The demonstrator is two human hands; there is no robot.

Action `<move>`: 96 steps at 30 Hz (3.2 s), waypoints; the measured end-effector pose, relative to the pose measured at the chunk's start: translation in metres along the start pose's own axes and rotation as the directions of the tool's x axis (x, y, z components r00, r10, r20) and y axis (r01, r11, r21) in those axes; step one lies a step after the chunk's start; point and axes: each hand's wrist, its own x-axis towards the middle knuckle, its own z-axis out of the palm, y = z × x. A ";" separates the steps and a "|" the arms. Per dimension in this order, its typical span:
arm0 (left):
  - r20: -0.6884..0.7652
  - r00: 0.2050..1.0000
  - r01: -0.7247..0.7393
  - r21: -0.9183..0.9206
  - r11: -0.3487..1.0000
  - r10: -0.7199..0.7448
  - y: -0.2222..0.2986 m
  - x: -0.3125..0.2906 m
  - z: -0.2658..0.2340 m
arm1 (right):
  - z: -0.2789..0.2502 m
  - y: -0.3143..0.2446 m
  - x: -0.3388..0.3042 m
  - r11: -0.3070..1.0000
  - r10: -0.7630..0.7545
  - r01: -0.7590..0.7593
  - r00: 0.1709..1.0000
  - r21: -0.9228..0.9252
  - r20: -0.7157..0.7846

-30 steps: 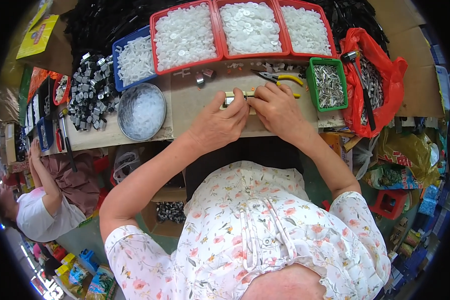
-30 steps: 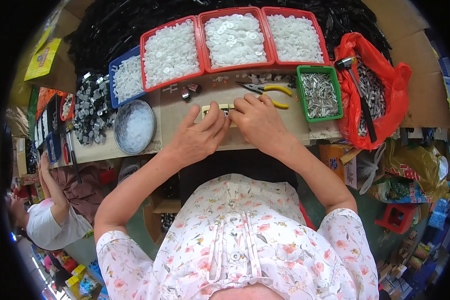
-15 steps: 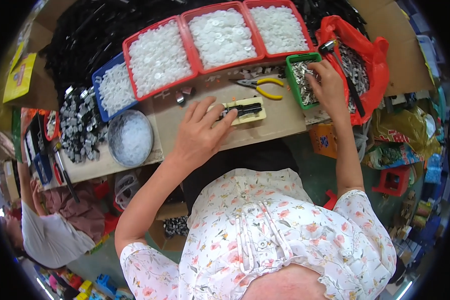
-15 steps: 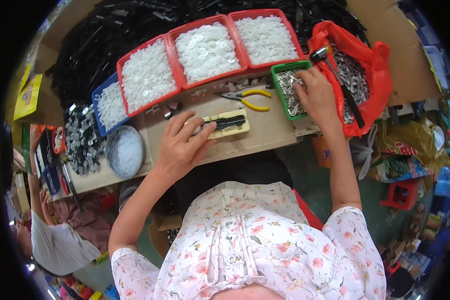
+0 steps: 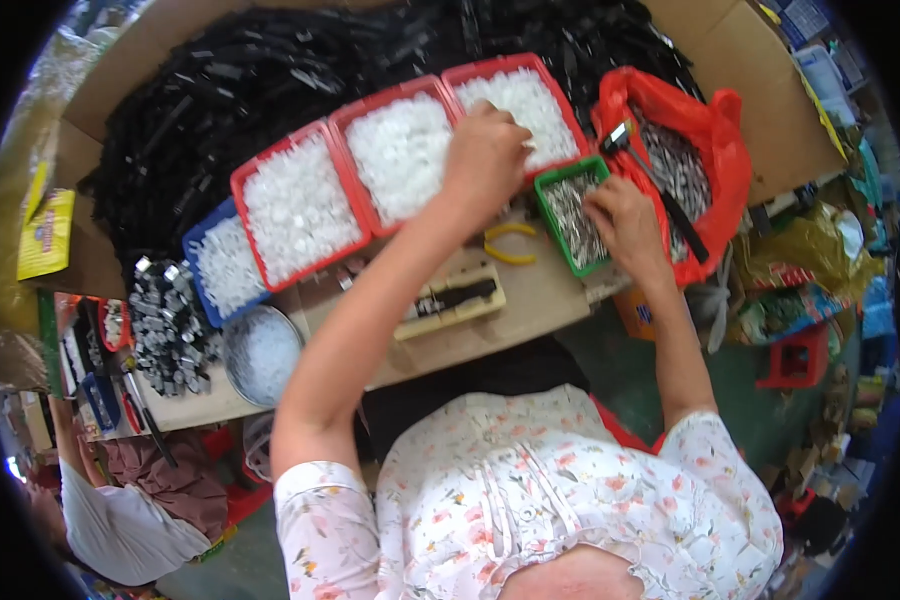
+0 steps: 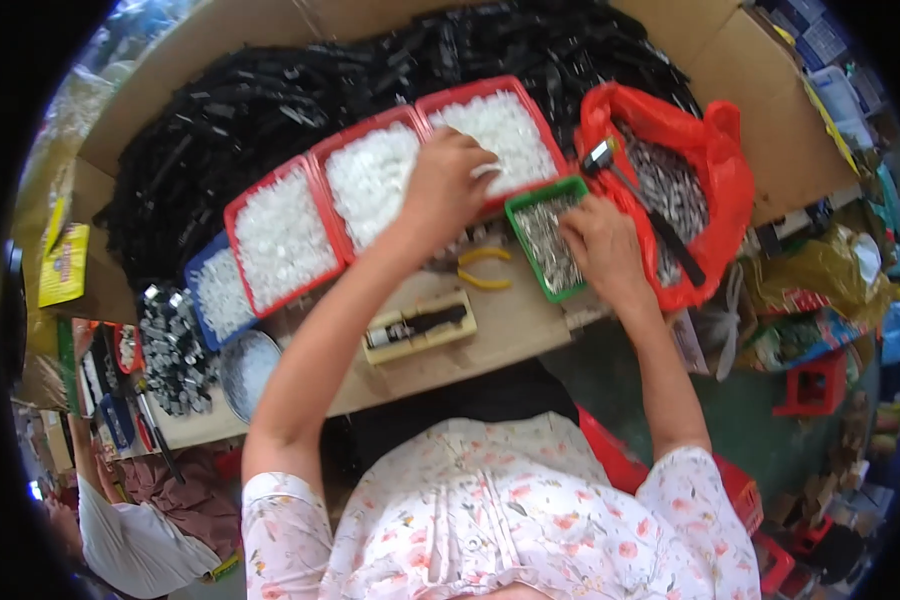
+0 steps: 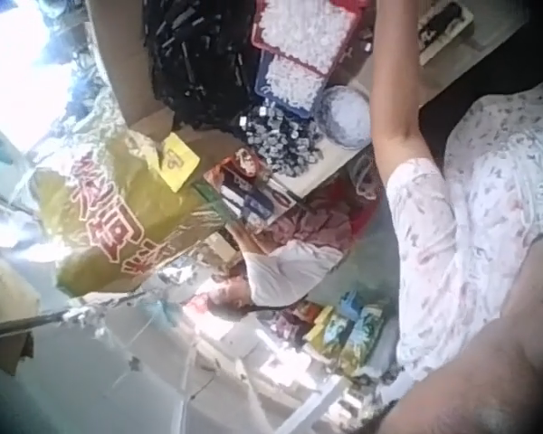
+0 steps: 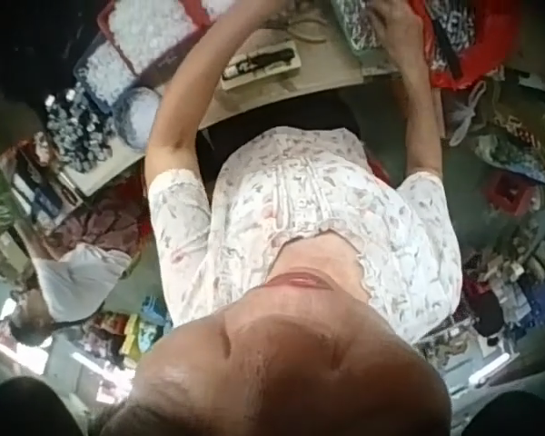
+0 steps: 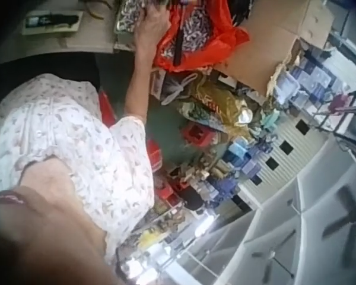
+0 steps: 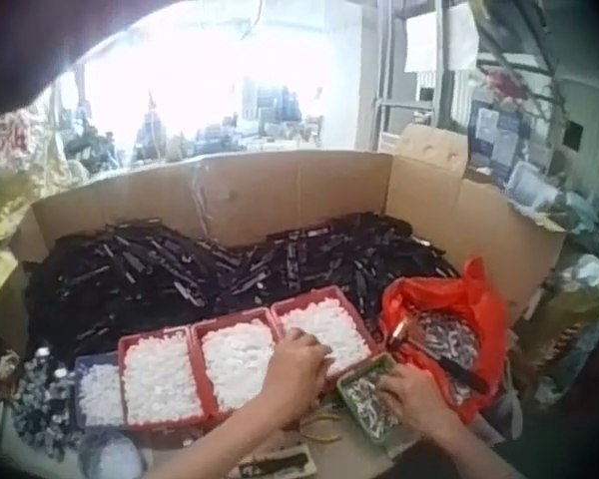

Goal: Assembling small mechanical components by inserting plastic parts and metal springs into a black housing.

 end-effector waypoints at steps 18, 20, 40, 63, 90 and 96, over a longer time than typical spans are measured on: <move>0.009 0.989 0.145 -0.205 0.968 -0.146 0.018 0.010 0.029 | -0.015 -0.014 -0.016 0.956 0.073 -0.032 0.989 0.290 -0.132; -0.017 0.900 0.388 -0.424 0.819 -0.435 0.019 -0.009 0.014 | -0.012 -0.024 -0.002 0.925 0.074 -0.002 0.982 0.381 -0.175; 0.047 0.527 0.433 -0.874 0.220 -0.849 0.079 -0.131 -0.087 | 0.024 -0.161 0.013 0.862 -0.124 0.212 0.969 0.460 -0.214; 0.456 0.375 0.534 -0.818 -0.214 -0.807 0.072 -0.141 -0.092 | 0.027 -0.132 0.004 0.672 -0.070 0.061 0.997 0.738 -0.019; 0.086 0.666 0.395 -0.883 0.253 -0.741 0.084 -0.166 -0.079 | 0.042 -0.144 -0.007 0.571 -0.053 0.003 0.998 0.821 0.033; 0.036 0.676 0.392 -0.863 0.318 -0.736 0.086 -0.169 -0.077 | 0.043 -0.141 -0.008 0.547 -0.088 0.042 0.996 0.836 0.008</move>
